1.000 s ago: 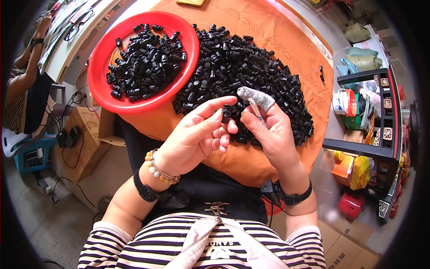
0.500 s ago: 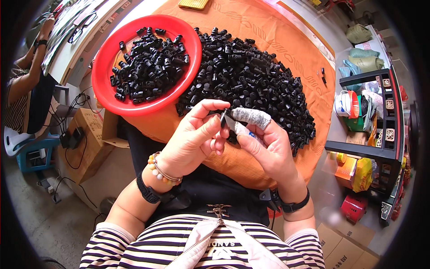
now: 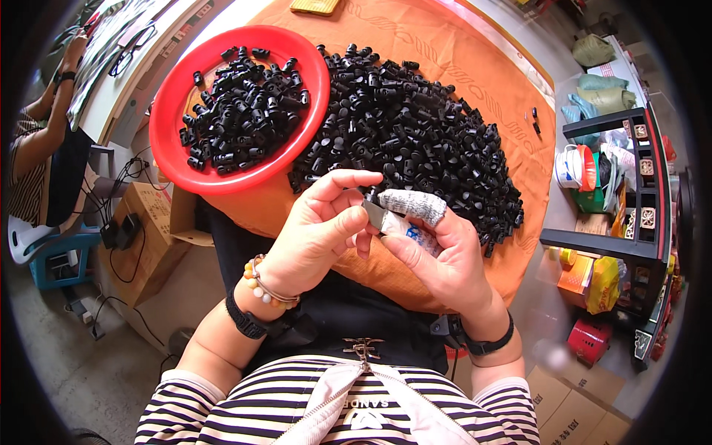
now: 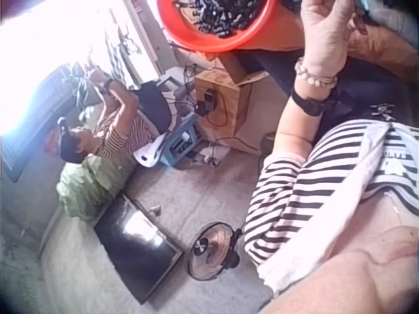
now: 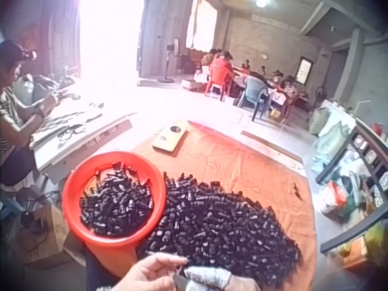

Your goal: Trimming excess material or flash from small black plastic shoe components using a hand tool.

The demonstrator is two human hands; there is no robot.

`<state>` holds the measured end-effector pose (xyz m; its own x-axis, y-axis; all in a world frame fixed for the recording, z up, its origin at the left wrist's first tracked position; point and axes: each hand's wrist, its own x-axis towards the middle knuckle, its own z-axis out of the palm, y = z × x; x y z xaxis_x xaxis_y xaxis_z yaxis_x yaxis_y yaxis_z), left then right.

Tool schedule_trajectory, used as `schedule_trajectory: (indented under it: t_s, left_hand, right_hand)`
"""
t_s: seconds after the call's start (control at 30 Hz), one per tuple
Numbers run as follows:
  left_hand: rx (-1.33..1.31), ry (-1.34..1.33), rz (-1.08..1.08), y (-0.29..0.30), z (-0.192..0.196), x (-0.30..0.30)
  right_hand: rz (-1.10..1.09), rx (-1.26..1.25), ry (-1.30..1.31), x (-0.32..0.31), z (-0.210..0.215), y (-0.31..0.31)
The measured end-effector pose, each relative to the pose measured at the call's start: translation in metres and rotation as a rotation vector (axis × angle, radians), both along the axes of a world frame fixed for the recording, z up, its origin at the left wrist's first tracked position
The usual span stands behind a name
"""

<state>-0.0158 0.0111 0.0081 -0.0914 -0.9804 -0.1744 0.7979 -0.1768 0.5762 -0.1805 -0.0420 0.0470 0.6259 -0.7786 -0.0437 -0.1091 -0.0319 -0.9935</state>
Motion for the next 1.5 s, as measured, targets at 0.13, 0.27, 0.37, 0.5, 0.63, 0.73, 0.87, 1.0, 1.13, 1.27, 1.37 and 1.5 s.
schedule_trajectory:
  t_s: [0.13, 0.27, 0.37, 0.5, 0.63, 0.73, 0.87, 1.0, 1.13, 1.27, 1.37, 1.5]
  left_hand:
    - [-0.03, 0.002, -0.03, -0.001, -0.002, 0.003]
    - [-0.03, -0.06, -0.043, -0.001, -0.005, 0.004]
    - [-0.046, -0.07, -0.045, -0.001, -0.007, 0.005]
    - [-0.052, -0.086, -0.037, -0.002, -0.005, 0.005]
    - [-0.062, -0.13, -0.042, -0.001, -0.004, 0.006]
    - [-0.06, -0.139, -0.051, -0.001, -0.003, 0.006]
    - [-0.065, -0.111, -0.033, -0.001, -0.003, 0.006]
    - [-0.063, -0.084, -0.029, -0.002, -0.004, 0.005]
    - [-0.073, -0.076, -0.021, -0.001, -0.004, 0.006]
    - [-0.068, -0.133, -0.019, 0.0, -0.001, 0.009]
    - [-0.083, -0.192, -0.016, 0.0, 0.001, 0.011]
    - [-0.095, -0.206, -0.014, 0.001, 0.001, 0.011]
  right_hand:
    - [-0.003, 0.019, 0.001, 0.0, 0.0, 0.0]
    - [0.006, 0.046, -0.004, 0.0, 0.0, -0.001]
    - [0.01, 0.071, -0.001, -0.002, -0.001, -0.002]
    - [0.013, 0.068, 0.026, -0.002, -0.002, -0.001]
    - [0.018, 0.067, 0.043, -0.002, 0.0, 0.0]
    - [0.024, 0.055, 0.07, -0.002, 0.0, 0.0]
    - [0.01, 0.043, 0.047, 0.0, 0.0, 0.0]
    - [0.075, 0.059, 0.017, -0.002, 0.004, 0.0]
    - [0.087, 0.056, 0.031, -0.002, 0.005, 0.0]
    - [0.043, 0.033, 0.024, -0.001, 0.004, 0.001]
    - [0.074, 0.049, 0.056, -0.002, 0.008, 0.0]
    - [0.132, 0.054, 0.093, -0.003, 0.012, -0.001]
